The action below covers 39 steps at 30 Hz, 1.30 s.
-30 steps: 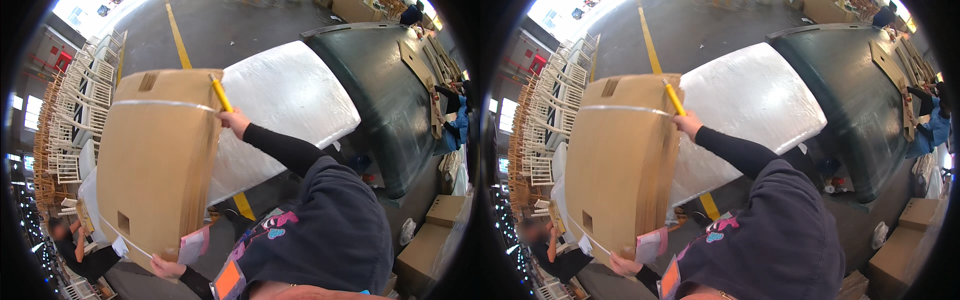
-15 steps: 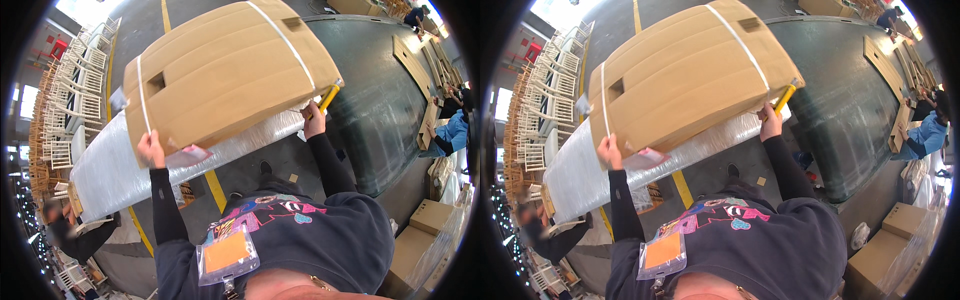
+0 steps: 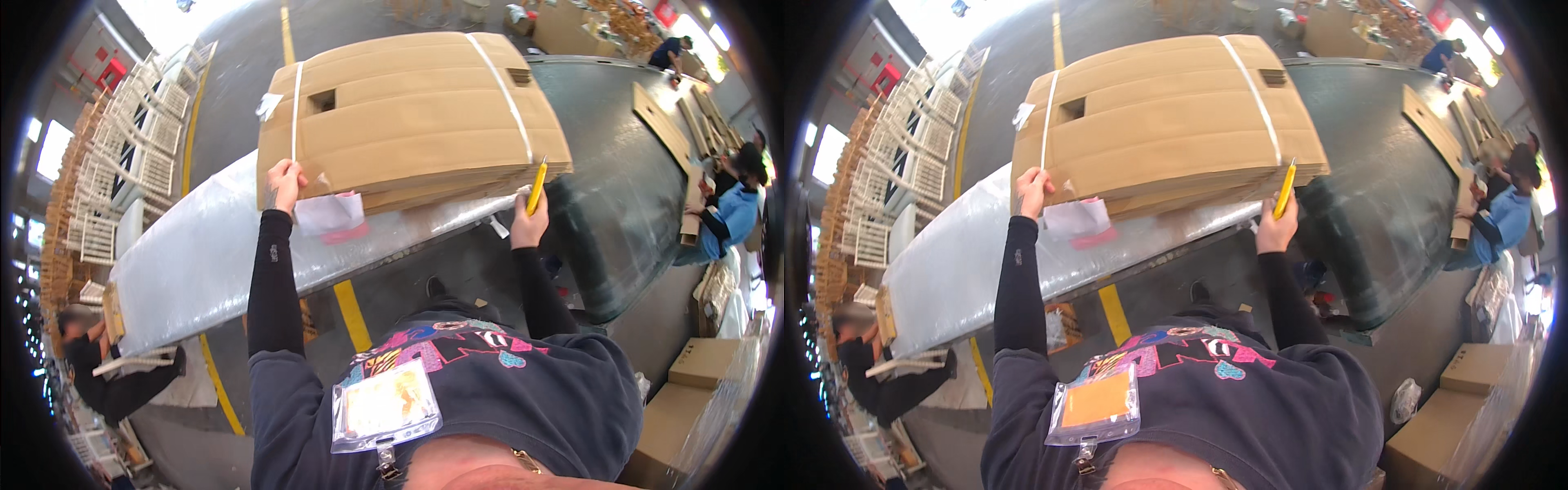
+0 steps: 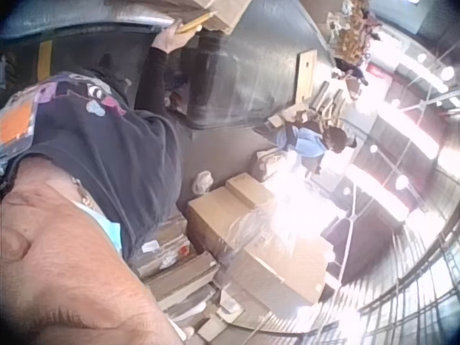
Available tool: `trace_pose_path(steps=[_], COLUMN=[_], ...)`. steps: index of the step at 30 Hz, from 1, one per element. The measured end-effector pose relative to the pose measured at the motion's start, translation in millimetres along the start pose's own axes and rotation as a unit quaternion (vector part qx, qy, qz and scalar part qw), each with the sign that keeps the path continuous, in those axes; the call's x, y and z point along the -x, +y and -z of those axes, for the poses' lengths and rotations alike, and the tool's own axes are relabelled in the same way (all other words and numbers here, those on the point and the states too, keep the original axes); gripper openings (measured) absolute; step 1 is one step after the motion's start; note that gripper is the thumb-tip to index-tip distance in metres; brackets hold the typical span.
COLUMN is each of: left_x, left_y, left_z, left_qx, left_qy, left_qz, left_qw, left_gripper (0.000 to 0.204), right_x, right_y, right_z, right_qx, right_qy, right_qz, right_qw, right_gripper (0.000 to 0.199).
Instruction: The person repeatedly picks up flat cardboard pieces from a table and stacks them into a neat pile. They use a yellow utility knife to cut a plastic tie from a bundle of cardboard and remove the tie. The person continues stacking individual cardboard pieces by hand.
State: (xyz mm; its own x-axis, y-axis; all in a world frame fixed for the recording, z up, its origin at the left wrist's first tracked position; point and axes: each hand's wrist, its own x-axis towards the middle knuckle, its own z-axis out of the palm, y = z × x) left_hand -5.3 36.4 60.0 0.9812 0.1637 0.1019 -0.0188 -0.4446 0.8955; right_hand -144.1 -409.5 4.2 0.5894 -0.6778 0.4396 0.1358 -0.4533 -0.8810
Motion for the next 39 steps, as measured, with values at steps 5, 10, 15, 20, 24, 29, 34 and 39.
trace_pose_path(steps=[5,10,15,20,24,29,34,39], left_x=[1,-3,2,6,13,16,19,23], left_y=[-10,-1,-7,-6,-3,5,7,5], left_z=[9,10,17,9,10,4,9,12], left_qx=[-0.060,0.051,0.063,0.073,0.073,0.084,0.038,0.038], left_qy=[0.031,-0.010,-0.012,0.017,0.036,0.045,0.046,0.029], left_qz=[0.017,0.018,0.001,0.022,0.040,0.058,0.051,0.028], left_qw=[0.998,0.998,0.998,0.997,0.996,0.994,0.997,0.998], left_gripper=[0.023,0.021,0.019,0.017,0.016,0.016,0.015,0.014], right_x=[6,-36,-75,-114,-125,-133,-126,-109], right_y=[-71,-98,-132,-114,-121,-131,-143,-143], right_z=[13,-25,-81,-140,-174,-198,-200,-203], right_qx=[-0.349,-0.447,-0.396,-0.282,-0.357,-0.388,-0.363,-0.400], right_qy=[-0.314,-0.474,-0.587,-0.664,-0.689,-0.741,-0.742,-0.723], right_qz=[-0.255,-0.326,-0.293,-0.216,-0.265,-0.286,-0.274,-0.281], right_qw=[0.845,0.685,0.643,0.658,0.572,0.467,0.492,0.488], right_gripper=[0.038,0.041,0.027,0.034,0.031,0.036,0.046,0.046])
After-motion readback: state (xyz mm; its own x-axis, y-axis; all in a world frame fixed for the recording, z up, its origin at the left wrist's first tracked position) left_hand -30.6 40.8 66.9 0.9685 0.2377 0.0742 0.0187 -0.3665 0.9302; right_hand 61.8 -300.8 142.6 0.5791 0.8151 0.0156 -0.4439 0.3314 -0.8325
